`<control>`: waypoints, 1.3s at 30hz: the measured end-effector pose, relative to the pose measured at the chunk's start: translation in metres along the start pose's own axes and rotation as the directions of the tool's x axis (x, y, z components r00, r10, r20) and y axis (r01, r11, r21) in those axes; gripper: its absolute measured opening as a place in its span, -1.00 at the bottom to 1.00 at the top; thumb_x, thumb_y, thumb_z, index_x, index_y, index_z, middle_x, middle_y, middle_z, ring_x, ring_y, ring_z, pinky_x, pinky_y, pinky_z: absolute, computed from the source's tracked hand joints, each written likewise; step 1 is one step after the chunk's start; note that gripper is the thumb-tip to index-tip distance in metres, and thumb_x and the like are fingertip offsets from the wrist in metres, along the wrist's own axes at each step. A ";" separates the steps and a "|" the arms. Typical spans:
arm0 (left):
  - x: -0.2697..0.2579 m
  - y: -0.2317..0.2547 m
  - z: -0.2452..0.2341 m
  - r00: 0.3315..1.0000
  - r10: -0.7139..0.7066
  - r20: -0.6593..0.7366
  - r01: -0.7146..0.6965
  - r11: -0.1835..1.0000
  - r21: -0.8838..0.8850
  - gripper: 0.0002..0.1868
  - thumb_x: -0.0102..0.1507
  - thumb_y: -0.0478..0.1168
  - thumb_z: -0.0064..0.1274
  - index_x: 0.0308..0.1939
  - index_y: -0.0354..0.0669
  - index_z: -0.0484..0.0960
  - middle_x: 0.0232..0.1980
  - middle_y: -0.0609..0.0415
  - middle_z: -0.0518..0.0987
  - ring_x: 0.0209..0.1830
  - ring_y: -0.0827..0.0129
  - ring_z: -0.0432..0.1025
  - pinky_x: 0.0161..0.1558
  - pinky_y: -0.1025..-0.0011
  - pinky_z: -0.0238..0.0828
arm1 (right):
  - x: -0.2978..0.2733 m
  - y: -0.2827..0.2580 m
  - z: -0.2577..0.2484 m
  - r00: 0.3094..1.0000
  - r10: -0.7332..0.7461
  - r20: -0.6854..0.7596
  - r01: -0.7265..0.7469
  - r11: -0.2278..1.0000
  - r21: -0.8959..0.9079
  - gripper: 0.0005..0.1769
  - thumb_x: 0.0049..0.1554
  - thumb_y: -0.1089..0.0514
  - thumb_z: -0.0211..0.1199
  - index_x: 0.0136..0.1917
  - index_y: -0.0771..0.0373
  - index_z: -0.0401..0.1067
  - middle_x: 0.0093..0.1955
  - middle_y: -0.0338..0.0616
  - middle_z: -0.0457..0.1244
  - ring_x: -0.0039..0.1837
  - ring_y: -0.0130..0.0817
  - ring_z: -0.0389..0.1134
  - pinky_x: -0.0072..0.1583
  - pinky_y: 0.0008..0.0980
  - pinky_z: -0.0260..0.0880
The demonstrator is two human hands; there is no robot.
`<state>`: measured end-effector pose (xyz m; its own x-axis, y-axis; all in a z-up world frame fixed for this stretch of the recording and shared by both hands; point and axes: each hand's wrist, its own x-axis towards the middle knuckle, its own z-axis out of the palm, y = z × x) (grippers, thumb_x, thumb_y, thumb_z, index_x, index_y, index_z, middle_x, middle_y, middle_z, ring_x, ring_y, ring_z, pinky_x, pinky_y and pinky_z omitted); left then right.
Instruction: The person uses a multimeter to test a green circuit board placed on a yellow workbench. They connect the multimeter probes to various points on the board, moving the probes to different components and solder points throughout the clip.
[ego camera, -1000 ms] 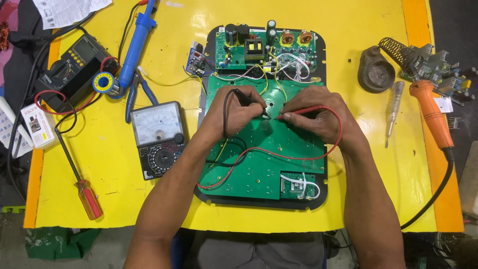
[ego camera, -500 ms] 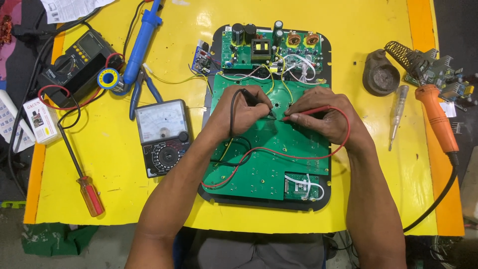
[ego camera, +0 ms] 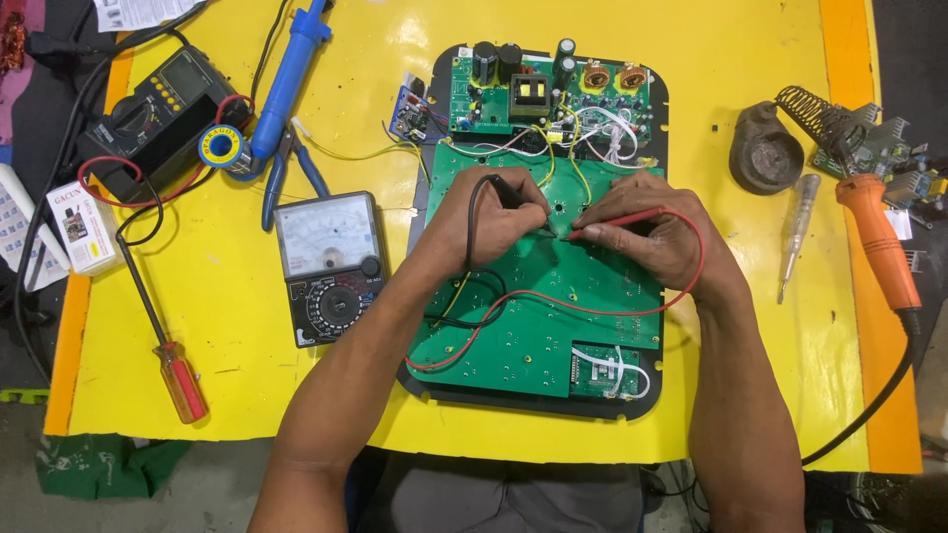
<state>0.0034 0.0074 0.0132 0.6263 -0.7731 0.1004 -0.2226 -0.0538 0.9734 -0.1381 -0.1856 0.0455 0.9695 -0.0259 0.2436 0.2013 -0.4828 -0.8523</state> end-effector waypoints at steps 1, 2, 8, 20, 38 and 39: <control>0.000 -0.001 0.000 1.000 -0.001 0.003 0.001 1.000 0.000 -0.90 0.13 -0.20 0.17 -0.36 -0.10 0.74 -0.53 -0.11 0.61 -0.48 0.31 0.44 -0.40 0.32 0.34 | 0.000 0.000 0.000 1.000 0.002 -0.002 -0.002 1.000 0.001 -0.86 0.13 0.18 0.45 -0.03 0.23 0.66 -0.05 0.07 0.45 0.09 -0.02 0.40 0.37 0.01 0.21; 0.000 -0.002 0.000 1.000 -0.007 0.005 0.007 1.000 0.007 -0.91 0.13 -0.19 0.18 -0.37 -0.08 0.74 -0.53 -0.09 0.61 -0.48 0.32 0.45 -0.40 0.32 0.34 | 0.000 0.001 0.000 1.000 -0.002 -0.001 0.002 1.000 0.007 -0.86 0.13 0.18 0.45 -0.03 0.23 0.66 -0.05 0.06 0.45 0.09 -0.03 0.40 0.37 0.02 0.21; 0.001 -0.004 0.000 1.000 -0.005 0.024 0.005 1.000 0.000 -0.92 0.16 -0.20 0.17 -0.34 -0.06 0.73 -0.53 -0.08 0.60 -0.49 0.31 0.41 -0.41 0.31 0.31 | -0.002 0.006 -0.003 1.000 -0.005 -0.001 0.005 1.000 0.009 -0.86 0.13 0.17 0.46 -0.03 0.23 0.66 -0.05 0.05 0.45 0.09 -0.03 0.39 0.37 0.02 0.21; 0.000 0.001 -0.001 0.999 -0.034 0.023 0.034 0.999 -0.005 -0.92 0.16 -0.19 0.19 -0.36 -0.08 0.73 -0.53 -0.06 0.59 -0.47 0.29 0.42 -0.39 0.28 0.33 | -0.002 0.006 -0.001 1.000 -0.014 -0.004 0.014 1.000 -0.002 -0.84 0.12 0.17 0.46 -0.02 0.23 0.66 -0.04 0.05 0.45 0.10 -0.05 0.41 0.38 0.01 0.23; -0.001 0.009 -0.020 0.980 -0.123 -0.154 0.139 0.985 0.099 -0.88 0.02 -0.14 0.10 -0.59 -0.03 0.64 -0.66 -0.03 0.52 -0.58 0.23 0.44 -0.47 0.32 0.29 | -0.001 0.001 0.004 0.999 0.024 0.025 -0.024 0.999 -0.026 -0.85 0.16 0.17 0.42 -0.01 0.26 0.65 0.01 0.06 0.45 0.15 -0.03 0.40 0.45 0.01 0.17; 0.000 0.007 -0.019 0.978 -0.140 -0.154 0.160 0.979 0.123 -0.86 0.01 -0.13 0.11 -0.61 -0.04 0.62 -0.67 -0.05 0.50 -0.58 0.21 0.45 -0.49 0.29 0.29 | -0.001 0.001 0.004 0.999 0.026 0.022 -0.025 0.999 -0.021 -0.84 0.16 0.17 0.41 0.00 0.26 0.64 0.01 0.06 0.44 0.16 -0.02 0.39 0.45 0.01 0.16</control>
<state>0.0159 0.0194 0.0243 0.7591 -0.6510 -0.0066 -0.2099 -0.2544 0.9440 -0.1386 -0.1825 0.0427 0.9772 -0.0192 0.2115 0.1738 -0.4999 -0.8485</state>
